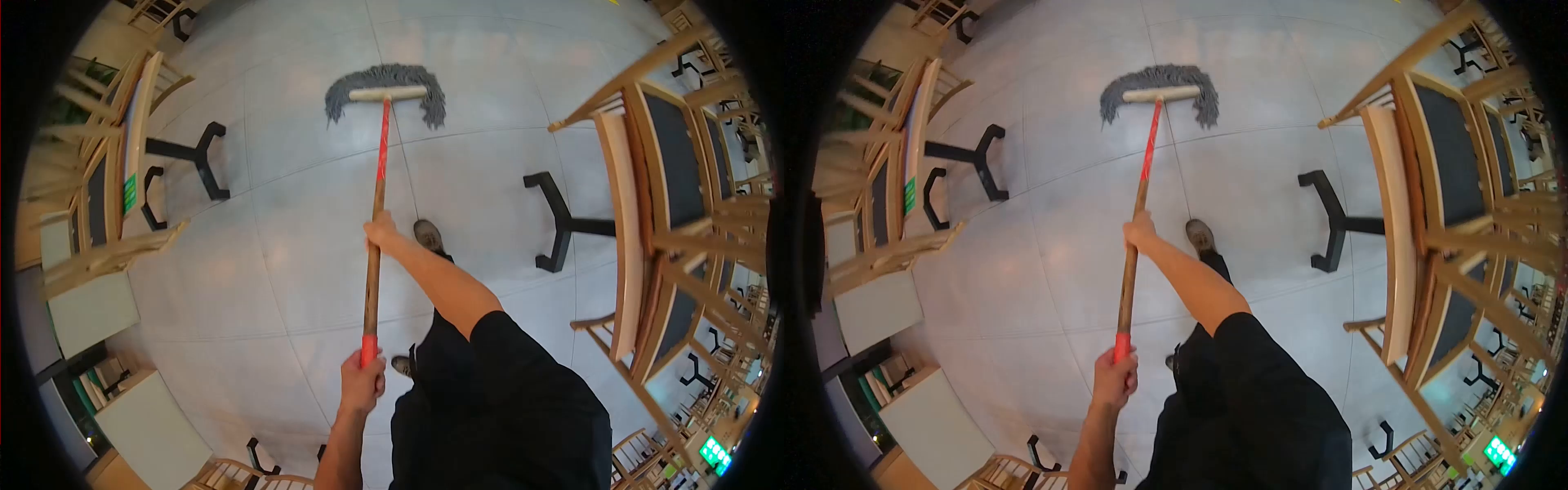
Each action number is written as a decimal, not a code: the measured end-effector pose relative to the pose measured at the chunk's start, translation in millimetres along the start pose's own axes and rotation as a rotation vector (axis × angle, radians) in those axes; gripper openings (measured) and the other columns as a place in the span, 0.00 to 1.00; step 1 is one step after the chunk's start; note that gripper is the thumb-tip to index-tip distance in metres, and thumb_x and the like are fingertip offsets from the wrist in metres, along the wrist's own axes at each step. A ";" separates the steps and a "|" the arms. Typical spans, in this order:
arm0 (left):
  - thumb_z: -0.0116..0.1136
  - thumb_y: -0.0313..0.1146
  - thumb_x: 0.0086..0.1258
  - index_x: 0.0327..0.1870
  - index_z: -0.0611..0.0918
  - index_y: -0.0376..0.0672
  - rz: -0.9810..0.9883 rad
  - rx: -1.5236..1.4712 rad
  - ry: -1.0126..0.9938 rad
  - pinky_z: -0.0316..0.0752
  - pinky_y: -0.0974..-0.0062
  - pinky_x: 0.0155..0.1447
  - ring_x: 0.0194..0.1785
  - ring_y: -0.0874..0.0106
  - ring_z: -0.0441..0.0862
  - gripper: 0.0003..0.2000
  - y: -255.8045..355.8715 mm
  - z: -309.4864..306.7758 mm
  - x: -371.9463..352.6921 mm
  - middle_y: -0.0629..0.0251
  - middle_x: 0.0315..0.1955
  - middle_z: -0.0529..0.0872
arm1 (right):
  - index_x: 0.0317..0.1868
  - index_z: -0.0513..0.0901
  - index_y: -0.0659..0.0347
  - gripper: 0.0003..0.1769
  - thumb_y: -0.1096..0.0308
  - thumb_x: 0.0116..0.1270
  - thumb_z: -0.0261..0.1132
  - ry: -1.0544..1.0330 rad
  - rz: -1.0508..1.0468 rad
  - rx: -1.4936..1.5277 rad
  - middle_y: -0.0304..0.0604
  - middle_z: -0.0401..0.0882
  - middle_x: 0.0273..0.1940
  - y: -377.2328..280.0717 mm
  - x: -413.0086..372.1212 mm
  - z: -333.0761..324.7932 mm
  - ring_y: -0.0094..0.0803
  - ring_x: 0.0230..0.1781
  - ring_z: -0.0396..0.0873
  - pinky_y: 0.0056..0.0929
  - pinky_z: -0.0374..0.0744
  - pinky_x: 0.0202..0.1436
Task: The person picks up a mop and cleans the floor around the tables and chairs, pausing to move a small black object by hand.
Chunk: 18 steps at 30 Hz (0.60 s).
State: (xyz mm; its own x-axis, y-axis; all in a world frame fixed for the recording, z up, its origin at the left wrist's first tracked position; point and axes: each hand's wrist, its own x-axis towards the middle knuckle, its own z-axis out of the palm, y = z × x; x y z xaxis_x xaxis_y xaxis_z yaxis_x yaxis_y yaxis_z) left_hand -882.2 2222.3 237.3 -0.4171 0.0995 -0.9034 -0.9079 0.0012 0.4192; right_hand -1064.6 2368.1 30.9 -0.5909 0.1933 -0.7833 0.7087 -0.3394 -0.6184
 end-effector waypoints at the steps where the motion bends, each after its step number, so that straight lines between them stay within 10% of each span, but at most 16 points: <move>1: 0.54 0.26 0.58 0.40 0.71 0.36 0.013 0.003 -0.009 0.53 0.84 0.11 0.10 0.81 0.61 0.10 31.8 19.1 35.4 0.70 0.17 0.69 | 0.48 0.53 0.77 0.24 0.80 0.54 0.54 -0.002 -0.039 0.064 0.55 0.71 0.23 -35.2 37.0 -4.9 0.41 0.11 0.73 0.38 0.72 0.08; 11: 0.53 0.31 0.59 0.31 0.70 0.41 0.209 0.086 -0.142 0.54 0.82 0.13 0.13 0.81 0.63 0.07 271.0 186.9 312.4 0.71 0.17 0.68 | 0.46 0.56 0.71 0.25 0.78 0.51 0.58 -0.017 -0.201 -0.132 0.58 0.73 0.33 -236.4 197.5 -59.2 0.44 0.28 0.78 0.38 0.79 0.26; 18: 0.51 0.29 0.58 0.32 0.67 0.41 0.157 0.270 -0.127 0.58 0.81 0.14 0.14 0.79 0.66 0.07 212.1 214.1 334.6 0.68 0.20 0.69 | 0.45 0.58 0.67 0.28 0.72 0.45 0.62 0.241 -0.291 -0.491 0.58 0.76 0.33 -206.2 218.3 -98.2 0.52 0.35 0.77 0.41 0.76 0.40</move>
State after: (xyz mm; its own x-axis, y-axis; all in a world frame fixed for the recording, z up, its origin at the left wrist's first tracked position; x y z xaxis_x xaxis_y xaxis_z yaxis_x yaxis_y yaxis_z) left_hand -1205.1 2468.8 43.2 -0.5273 0.2422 -0.8145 -0.7815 0.2381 0.5767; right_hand -1301.9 2570.7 -18.8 -0.7234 0.4365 -0.5349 0.6602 0.2107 -0.7209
